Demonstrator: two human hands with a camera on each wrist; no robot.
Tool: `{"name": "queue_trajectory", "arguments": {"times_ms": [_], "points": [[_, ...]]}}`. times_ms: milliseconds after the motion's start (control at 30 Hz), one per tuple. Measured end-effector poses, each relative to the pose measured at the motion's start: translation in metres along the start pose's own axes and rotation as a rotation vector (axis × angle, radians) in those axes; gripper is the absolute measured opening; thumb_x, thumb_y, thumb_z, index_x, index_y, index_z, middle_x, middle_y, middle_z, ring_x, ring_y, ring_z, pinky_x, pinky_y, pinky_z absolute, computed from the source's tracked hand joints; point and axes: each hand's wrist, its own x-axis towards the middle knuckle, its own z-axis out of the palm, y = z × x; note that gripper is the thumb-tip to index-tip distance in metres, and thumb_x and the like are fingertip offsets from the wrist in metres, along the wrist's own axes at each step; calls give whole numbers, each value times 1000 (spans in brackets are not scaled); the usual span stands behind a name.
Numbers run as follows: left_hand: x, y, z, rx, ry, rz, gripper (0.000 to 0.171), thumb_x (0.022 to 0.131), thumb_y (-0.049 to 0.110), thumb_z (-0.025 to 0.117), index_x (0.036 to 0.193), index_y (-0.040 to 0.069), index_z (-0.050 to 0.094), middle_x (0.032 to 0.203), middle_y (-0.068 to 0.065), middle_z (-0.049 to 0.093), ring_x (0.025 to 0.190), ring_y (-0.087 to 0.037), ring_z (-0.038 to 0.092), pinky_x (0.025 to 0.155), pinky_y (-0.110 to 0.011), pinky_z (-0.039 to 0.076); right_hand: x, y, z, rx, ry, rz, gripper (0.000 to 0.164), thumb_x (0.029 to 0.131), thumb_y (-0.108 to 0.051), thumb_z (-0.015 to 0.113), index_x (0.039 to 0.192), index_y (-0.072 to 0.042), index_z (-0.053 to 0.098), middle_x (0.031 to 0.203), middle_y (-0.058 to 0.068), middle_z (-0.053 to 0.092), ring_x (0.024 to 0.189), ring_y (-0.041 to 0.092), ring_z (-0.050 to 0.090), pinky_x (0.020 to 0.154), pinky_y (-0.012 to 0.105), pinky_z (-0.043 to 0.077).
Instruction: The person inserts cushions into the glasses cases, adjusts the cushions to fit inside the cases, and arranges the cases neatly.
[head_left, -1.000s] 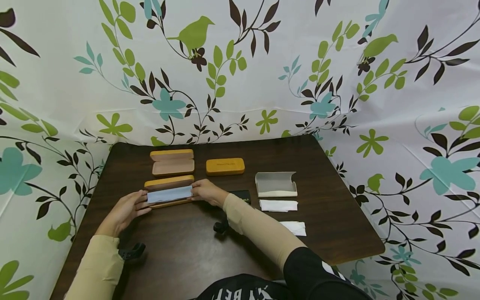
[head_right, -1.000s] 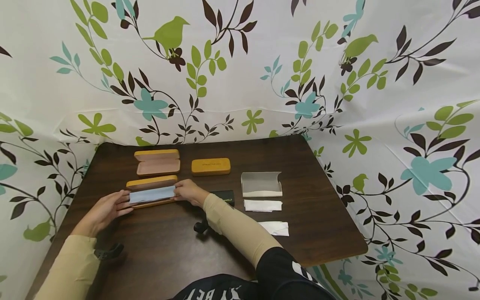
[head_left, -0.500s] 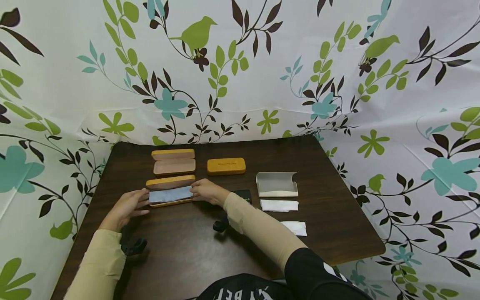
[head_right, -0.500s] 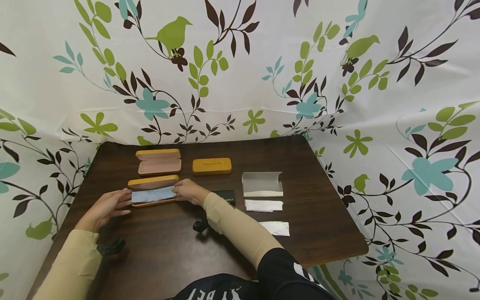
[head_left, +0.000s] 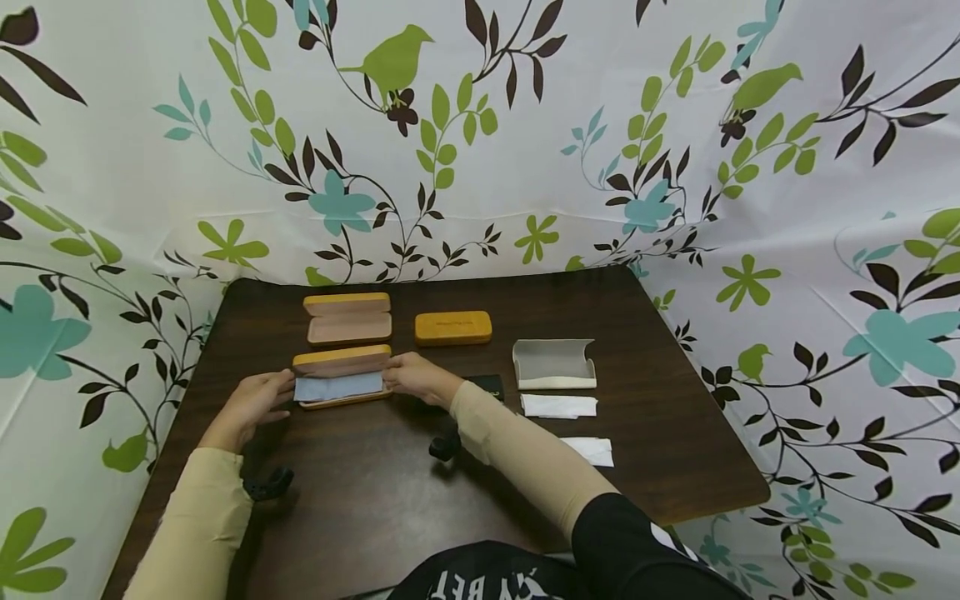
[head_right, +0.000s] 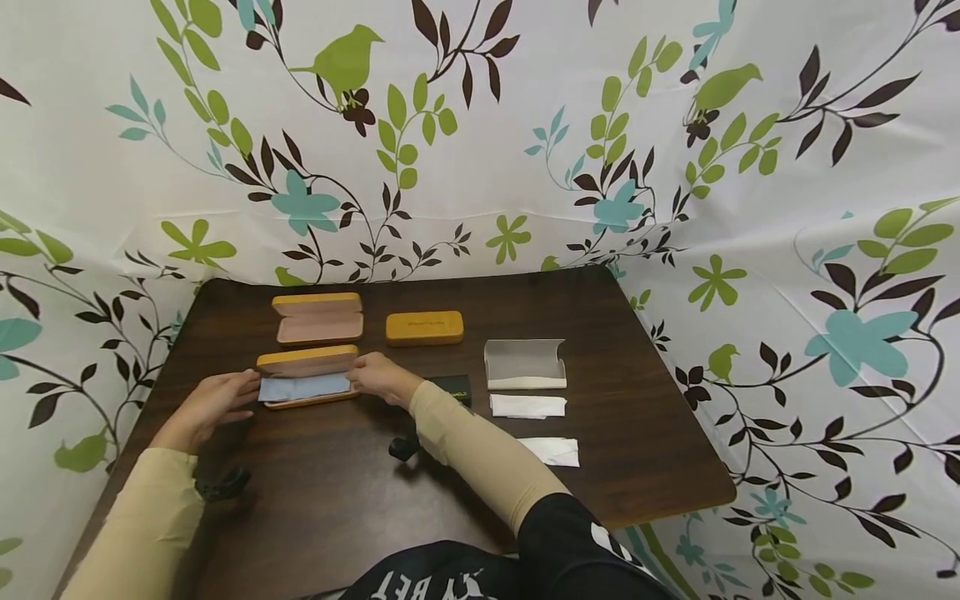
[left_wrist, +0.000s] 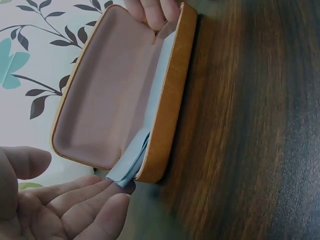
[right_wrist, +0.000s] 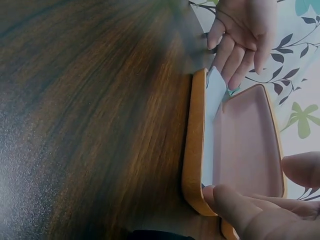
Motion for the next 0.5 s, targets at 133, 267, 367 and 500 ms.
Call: {"name": "queue_trajectory", "arguments": {"times_ms": [133,267,367,500], "points": [[0,1,1,20,14,14,74,104,48,22,150,-9,10,153,-32,19,140,-45,26,100,-50,45,0,-1,1,-47,-18,-28,47,102,-10,46,145,6,34,137,22,48,122,34,53,103,41,44],[-1,1,1,23,14,13,75,104,49,22,150,-9,11,153,-32,19,140,-46,25,102,-52,43,0,0,6,-393,23,-111,39,102,-12,47,139,-1,48,129,14,58,106,23,61,88,32,52],[0,1,2,25,13,9,74,104,48,22,150,-9,12,153,-33,19,139,-46,25,102,-53,42,1,0,13,-776,56,-164,35,102,-10,44,134,-7,57,128,6,62,110,16,60,86,25,49],[0,0,3,33,11,-3,73,105,47,21,150,-9,12,153,-32,18,140,-46,24,103,-53,40,2,1,24,-1109,34,-153,40,99,-5,42,135,-14,57,138,0,55,132,14,45,99,23,43]]}}
